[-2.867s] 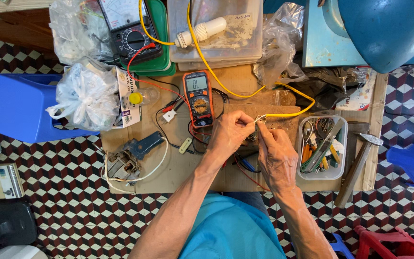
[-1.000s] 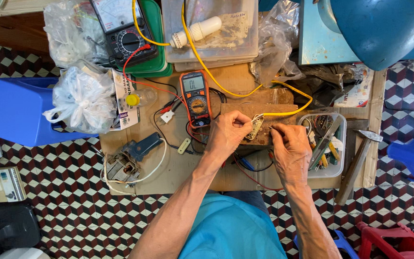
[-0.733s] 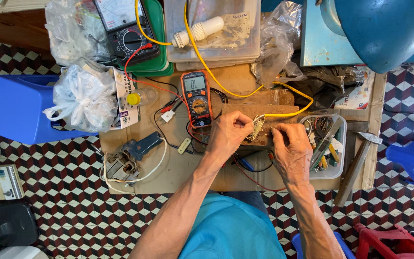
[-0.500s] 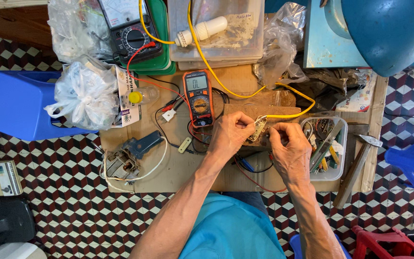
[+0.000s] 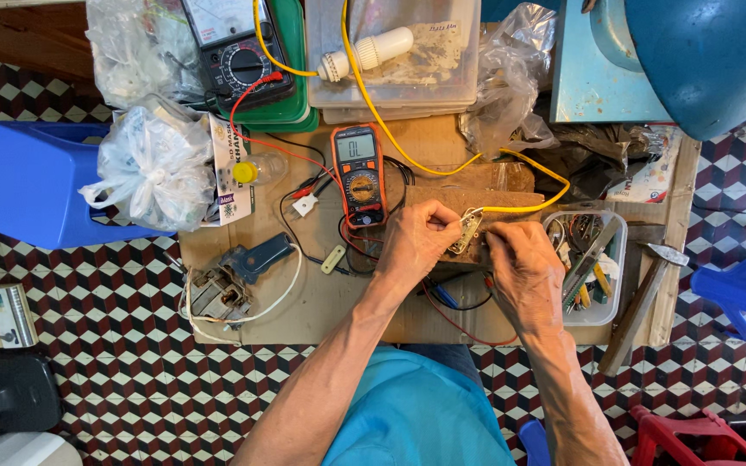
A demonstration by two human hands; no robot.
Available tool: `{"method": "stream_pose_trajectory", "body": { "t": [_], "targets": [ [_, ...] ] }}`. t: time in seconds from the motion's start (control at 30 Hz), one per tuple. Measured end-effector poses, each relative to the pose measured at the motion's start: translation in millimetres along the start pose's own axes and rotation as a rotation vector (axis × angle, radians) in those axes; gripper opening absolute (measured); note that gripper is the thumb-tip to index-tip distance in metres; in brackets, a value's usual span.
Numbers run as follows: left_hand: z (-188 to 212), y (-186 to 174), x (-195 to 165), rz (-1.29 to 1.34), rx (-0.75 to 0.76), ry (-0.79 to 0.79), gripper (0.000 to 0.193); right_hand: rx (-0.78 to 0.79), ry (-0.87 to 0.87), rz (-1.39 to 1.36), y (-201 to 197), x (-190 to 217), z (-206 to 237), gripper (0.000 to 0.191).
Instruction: The person sits at a cluttered workbench and repairs an electrical plug and socket assembly. They strip and twist wire ends by hand, connect the wires to the plug terminals, check the assembly with a multimeter, and use a screwdriver to tighten the plug's parts.
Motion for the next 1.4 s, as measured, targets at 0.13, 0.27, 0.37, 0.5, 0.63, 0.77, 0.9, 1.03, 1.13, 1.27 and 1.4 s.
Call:
{"method": "stream_pose_trajectory", "body": {
  "t": [0.13, 0.27, 0.37, 0.5, 0.63, 0.77, 0.9, 1.03, 1.13, 1.27, 1.4],
  "targets": [
    [-1, 0, 1, 0.024, -0.002, -0.008, 0.015, 0.035, -0.017, 0.056, 4, 1, -3, 0.016],
    [-1, 1, 0, 0.029, 0.000, 0.009, 0.015, 0.040, -0.052, 0.063, 5, 3, -4, 0.015],
    [-1, 1, 1, 0.048, 0.000, 0.014, 0.015, 0.082, 0.146, -0.102, 11, -15, -6, 0.013],
    [-1, 3, 2, 0.073, 0.004, 0.005, 0.015, 0.133, 0.372, -0.266, 23, -40, -5, 0.017],
    [0, 2, 2, 0.069, 0.000, 0.016, 0.015, 0.199, 0.469, -0.323, 39, -54, -10, 0.019],
    [-1, 1, 2, 0.048, -0.022, 0.025, 0.015, 0.200, 0.507, -0.301, 43, -59, -9, 0.020],
    [0, 1, 3, 0.035, -0.036, 0.025, 0.015, 0.165, 0.526, -0.319, 43, -57, -8, 0.021],
    [1, 1, 3, 0.061, -0.039, 0.022, 0.015, 0.153, 0.539, -0.321, 44, -55, -9, 0.021],
    [1, 1, 4, 0.087, -0.035, 0.007, 0.015, 0.154, 0.553, -0.346, 45, -54, -9, 0.020],
    [1, 0, 4, 0.047, -0.047, 0.003, 0.016, 0.170, 0.605, -0.393, 47, -57, -7, 0.020],
    [1, 0, 4, 0.048, -0.053, 0.006, 0.016, 0.180, 0.559, -0.311, 45, -53, -10, 0.020]
  ]
}}
Point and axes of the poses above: each hand's wrist, its own z-axis away from the middle knuckle, its own y-axis out of the palm, x = y × z, the point moved 10 cm from there along -z, towards the middle knuckle, and after that the axes turned 6 degrees about y, right-handed, at the moved point
